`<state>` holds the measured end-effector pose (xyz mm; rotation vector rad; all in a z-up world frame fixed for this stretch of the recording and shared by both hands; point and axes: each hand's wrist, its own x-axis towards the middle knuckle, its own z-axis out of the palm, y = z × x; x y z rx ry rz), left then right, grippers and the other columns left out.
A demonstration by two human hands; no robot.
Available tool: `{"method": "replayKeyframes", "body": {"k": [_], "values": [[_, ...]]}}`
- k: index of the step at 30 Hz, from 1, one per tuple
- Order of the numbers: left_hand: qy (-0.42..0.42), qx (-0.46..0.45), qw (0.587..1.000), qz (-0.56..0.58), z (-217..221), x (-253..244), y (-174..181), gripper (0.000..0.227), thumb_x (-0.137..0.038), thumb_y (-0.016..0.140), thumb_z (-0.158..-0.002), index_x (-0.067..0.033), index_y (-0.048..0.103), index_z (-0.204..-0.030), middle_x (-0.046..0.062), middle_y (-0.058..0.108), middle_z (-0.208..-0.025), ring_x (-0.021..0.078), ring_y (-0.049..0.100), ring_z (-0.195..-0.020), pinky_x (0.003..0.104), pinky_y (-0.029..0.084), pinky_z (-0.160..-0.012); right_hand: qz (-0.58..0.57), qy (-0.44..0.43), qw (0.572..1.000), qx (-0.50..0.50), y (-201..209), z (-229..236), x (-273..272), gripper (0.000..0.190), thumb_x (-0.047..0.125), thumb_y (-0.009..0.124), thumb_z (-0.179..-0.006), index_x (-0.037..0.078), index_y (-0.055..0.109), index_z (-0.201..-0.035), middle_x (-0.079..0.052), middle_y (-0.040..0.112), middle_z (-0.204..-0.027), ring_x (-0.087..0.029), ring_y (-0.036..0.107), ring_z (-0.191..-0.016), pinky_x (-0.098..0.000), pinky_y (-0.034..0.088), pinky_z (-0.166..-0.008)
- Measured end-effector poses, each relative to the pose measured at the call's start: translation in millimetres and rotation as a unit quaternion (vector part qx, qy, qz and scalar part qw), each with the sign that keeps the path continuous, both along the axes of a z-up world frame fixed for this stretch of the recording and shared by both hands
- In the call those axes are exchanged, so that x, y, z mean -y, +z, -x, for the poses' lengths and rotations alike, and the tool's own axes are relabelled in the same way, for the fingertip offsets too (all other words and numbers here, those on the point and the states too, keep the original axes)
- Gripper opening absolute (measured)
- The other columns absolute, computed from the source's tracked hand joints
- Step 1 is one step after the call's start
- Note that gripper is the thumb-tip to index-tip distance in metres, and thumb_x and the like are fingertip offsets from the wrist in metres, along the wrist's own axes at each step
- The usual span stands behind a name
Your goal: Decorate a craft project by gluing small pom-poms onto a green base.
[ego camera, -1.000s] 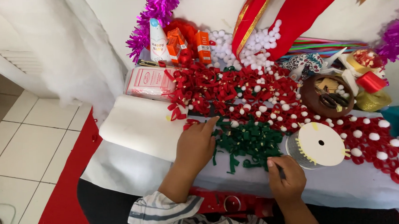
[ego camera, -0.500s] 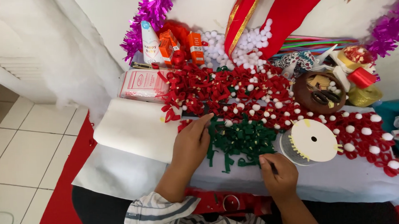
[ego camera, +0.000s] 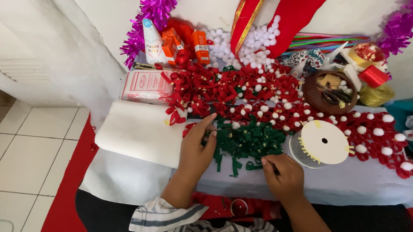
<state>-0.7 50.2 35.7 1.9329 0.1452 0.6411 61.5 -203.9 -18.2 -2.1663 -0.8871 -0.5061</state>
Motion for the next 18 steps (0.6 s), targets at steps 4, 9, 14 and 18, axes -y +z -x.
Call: {"method": "replayKeyframes", "body": {"k": [4, 9, 14, 18], "values": [[-0.029, 0.025, 0.999, -0.007, -1, -1, -6, 0.044, -0.005, 0.051, -0.102, -0.0129, 0.057, -0.145, 0.007, 0.069, -0.115, 0.0176, 0.069, -0.092, 0.032, 0.056, -0.085, 0.01, -0.016, 0.999, -0.028, -4, 0, 1, 0.025, 0.026, 0.061, -0.098, 0.009, 0.077, -0.089, -0.002, 0.071, -0.071, -0.021, 0.065, -0.066, -0.0379, 0.047, -0.058], [-0.012, 0.114, 0.993, -0.012, -9, 5, -19, 0.042, -0.002, 0.059, -0.101, -0.0085, 0.057, -0.142, 0.011, 0.063, -0.111, 0.0222, 0.068, -0.107, 0.035, 0.064, -0.097, 0.012, -0.018, 1.0, -0.011, -6, -1, 0, 0.021, 0.023, 0.062, -0.097, 0.01, 0.077, -0.089, -0.001, 0.073, -0.076, -0.022, 0.066, -0.067, -0.0388, 0.047, -0.06], [-0.019, 0.134, 0.991, -0.026, -11, 20, -25, 0.035, -0.009, 0.059, -0.103, -0.0068, 0.06, -0.138, 0.01, 0.066, -0.108, 0.0233, 0.066, -0.099, 0.038, 0.056, -0.088, 0.017, -0.02, 0.999, -0.024, -6, -2, 0, 0.022, 0.026, 0.062, -0.097, 0.011, 0.077, -0.091, -0.003, 0.074, -0.078, -0.024, 0.069, -0.071, -0.0406, 0.05, -0.063], [-0.046, 0.114, 0.992, -0.025, -13, 33, -25, 0.031, -0.006, 0.059, -0.102, -0.0083, 0.062, -0.133, 0.01, 0.067, -0.109, 0.0231, 0.067, -0.098, 0.044, 0.057, -0.097, 0.032, -0.015, 0.997, -0.064, -4, -4, 1, 0.026, 0.031, 0.061, -0.097, 0.015, 0.078, -0.088, -0.002, 0.07, -0.071, -0.024, 0.067, -0.068, -0.041, 0.048, -0.057]]}}
